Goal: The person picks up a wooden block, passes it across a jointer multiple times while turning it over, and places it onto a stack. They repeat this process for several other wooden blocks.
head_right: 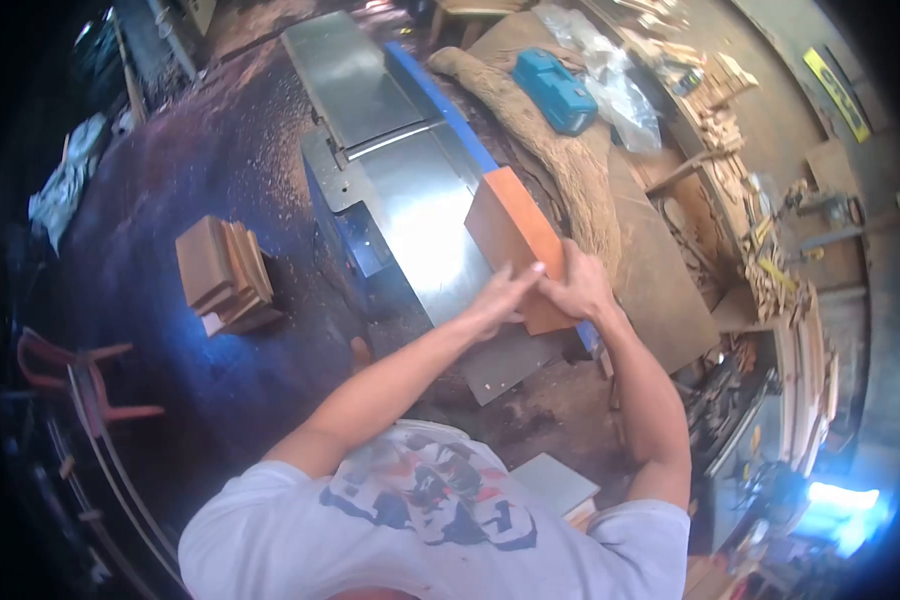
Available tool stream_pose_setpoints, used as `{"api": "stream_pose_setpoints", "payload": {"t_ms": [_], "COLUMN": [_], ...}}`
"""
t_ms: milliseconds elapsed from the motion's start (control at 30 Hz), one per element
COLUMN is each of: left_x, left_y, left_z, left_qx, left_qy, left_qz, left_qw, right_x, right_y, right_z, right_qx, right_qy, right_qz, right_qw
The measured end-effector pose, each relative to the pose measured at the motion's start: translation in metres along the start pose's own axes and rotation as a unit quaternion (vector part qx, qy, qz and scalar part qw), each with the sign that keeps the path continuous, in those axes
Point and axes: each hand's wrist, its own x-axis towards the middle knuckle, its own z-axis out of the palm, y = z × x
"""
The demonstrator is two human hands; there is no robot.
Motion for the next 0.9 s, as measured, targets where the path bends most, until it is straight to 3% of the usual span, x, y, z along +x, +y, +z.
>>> {"api": "stream_pose_setpoints", "payload": {"t_ms": [100,267,400,567,667,900], "left_x": [0.051,0.059,0.093,0.146,0.143,0.136], "left_y": [-0.04,-0.031,-0.004,0.038,0.08,0.13], "left_z": [0.02,0.0,-0.027,-0.087,-0.121,-0.143], "left_qx": [0.11,0.07,0.016,0.021,0.013,0.02], "left_qy": [0.094,0.089,0.141,0.221,0.164,0.191], "left_qz": [0.068,0.093,0.093,0.181,0.15,0.167], "left_qw": [0.987,0.989,0.986,0.958,0.975,0.967], "right_x": [-0.001,0.019,0.071,0.144,0.184,0.225], "right_y": [0.019,-0.02,-0.044,-0.08,-0.095,-0.118], "right_z": [0.028,0.015,0.014,0.018,0.019,0.017], "right_qx": [-0.006,-0.015,-0.033,-0.06,-0.07,-0.081], "right_qy": [0.051,0.048,0.053,0.084,0.079,0.087], "right_qz": [0.004,-0.043,-0.046,-0.07,-0.072,-0.09], "right_qw": [0.999,0.998,0.997,0.992,0.992,0.989]}}
